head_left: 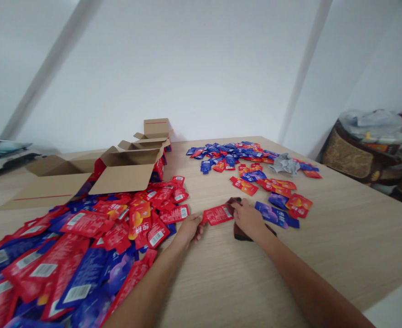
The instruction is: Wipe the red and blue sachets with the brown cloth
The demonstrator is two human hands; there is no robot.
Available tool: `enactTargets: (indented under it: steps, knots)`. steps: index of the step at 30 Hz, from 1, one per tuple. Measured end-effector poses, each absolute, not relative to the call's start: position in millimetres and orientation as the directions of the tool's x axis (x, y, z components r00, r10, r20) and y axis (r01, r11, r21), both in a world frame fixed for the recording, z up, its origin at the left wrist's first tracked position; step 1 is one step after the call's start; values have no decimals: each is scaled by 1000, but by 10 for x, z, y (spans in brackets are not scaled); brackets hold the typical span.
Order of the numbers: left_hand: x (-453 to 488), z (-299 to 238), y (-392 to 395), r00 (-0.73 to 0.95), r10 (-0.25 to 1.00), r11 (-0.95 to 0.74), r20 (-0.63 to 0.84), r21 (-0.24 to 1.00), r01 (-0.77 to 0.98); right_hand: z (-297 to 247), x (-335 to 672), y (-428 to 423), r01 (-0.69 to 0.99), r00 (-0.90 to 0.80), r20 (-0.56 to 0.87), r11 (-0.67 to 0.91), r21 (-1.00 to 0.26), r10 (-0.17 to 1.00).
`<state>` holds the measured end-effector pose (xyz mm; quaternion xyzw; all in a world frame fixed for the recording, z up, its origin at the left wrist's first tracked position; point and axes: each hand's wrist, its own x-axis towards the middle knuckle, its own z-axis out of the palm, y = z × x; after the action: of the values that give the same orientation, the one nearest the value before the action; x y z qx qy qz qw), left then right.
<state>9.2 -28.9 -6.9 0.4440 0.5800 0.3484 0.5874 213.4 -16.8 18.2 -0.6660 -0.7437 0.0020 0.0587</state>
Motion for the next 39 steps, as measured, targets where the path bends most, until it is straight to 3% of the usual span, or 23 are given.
enactTargets:
  steps: [3, 6, 11, 15, 20, 26, 28, 33, 39]
  knots:
    - [83, -104, -290, 122, 937, 323, -327, 945, 54, 163, 2258, -98, 983, -78, 162, 103, -153, 984]
    - [86, -102, -301, 135, 960, 252, -244, 967, -47, 176, 2327, -75, 951, -40, 340, 140, -276, 939]
    - [78, -77, -267, 62, 990, 134, -125, 977, -167, 249, 2441, -51, 901, -9, 512, 229, -368, 859]
    - [81, -94, -240, 39, 986, 167, -163, 976, -140, 277, 2405, -80, 905, -71, 440, 243, -348, 895]
    - [131, -117, -246, -10, 990, 142, -142, 990, -5, 239, 2087, -255, 947, -197, 204, 240, -214, 959]
    - [175, -120, -287, 41, 993, 115, -115, 993, 13, 209, 1706, -457, 887, -413, 185, 440, -140, 892]
    - [173, -109, -301, 31, 993, 113, -113, 994, -10, 199, 1756, -405, 900, -380, 178, 408, -156, 908]
    - [110, -42, -276, -30, 993, 115, -118, 989, -89, 145, 2074, -167, 984, -136, 135, 150, -96, 981]
    - [98, -38, -257, 52, 934, 356, -353, 930, -89, 88, 2107, -165, 983, -162, 183, 174, -51, 970]
